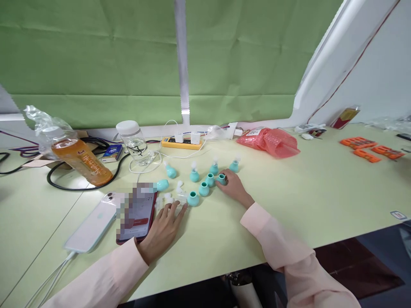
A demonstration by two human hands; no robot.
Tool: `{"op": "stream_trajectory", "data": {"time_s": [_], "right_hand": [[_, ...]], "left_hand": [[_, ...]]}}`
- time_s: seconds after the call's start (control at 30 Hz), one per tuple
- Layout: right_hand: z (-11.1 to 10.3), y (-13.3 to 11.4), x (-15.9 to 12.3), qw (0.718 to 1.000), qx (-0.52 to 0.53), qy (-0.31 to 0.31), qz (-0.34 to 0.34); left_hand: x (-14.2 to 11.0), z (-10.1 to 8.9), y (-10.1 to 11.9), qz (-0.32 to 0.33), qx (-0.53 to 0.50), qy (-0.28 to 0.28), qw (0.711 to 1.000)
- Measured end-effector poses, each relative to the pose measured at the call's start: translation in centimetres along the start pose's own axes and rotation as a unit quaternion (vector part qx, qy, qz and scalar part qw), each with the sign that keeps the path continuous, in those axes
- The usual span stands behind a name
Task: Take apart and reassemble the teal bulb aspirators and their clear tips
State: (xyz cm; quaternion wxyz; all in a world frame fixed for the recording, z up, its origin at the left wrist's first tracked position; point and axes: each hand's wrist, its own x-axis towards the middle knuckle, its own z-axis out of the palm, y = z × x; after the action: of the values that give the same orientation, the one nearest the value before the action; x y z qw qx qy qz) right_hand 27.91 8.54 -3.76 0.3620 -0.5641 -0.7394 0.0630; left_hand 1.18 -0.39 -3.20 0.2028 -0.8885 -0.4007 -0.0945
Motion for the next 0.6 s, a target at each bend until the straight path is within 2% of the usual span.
{"op": "stream_trajectory", "data": {"time_s": [0.13,0.23,0.37,0.43,0.53,0.6], "right_hand": [[0.1,-0.2,-0.1,1.000,-0.015,0.008,-0.002],[0.0,-0.5,-0.2,0.999,-0.019,0.043,-0.019],[0.0,-0.8,-0.2,0.996,-0.026,0.078,-0.030],[0.1,-0.9,-0.2,0.996,-0.031,0.079,-0.028],[-0.1,-1.2,-0.2,0.994,-0.034,0.100,-0.029],[-0.4,-1.7,-0.4,0.987,-0.026,0.152,-0.036]], "left_hand": [[0.4,-0.7,-1.1,-0.005,-0.018,0.047,0.999],[1.9,-2.1,-3.8,-0.046,0.002,0.072,0.996],[4.4,-2.9,-7.9,-0.131,0.031,0.010,0.991],[5.4,-2.3,-8.9,-0.118,0.013,-0.035,0.992],[6.0,-1.5,-8.8,-0.095,-0.001,-0.054,0.994],[5.9,-1.9,-8.0,-0.095,0.000,-0.046,0.994]]}}
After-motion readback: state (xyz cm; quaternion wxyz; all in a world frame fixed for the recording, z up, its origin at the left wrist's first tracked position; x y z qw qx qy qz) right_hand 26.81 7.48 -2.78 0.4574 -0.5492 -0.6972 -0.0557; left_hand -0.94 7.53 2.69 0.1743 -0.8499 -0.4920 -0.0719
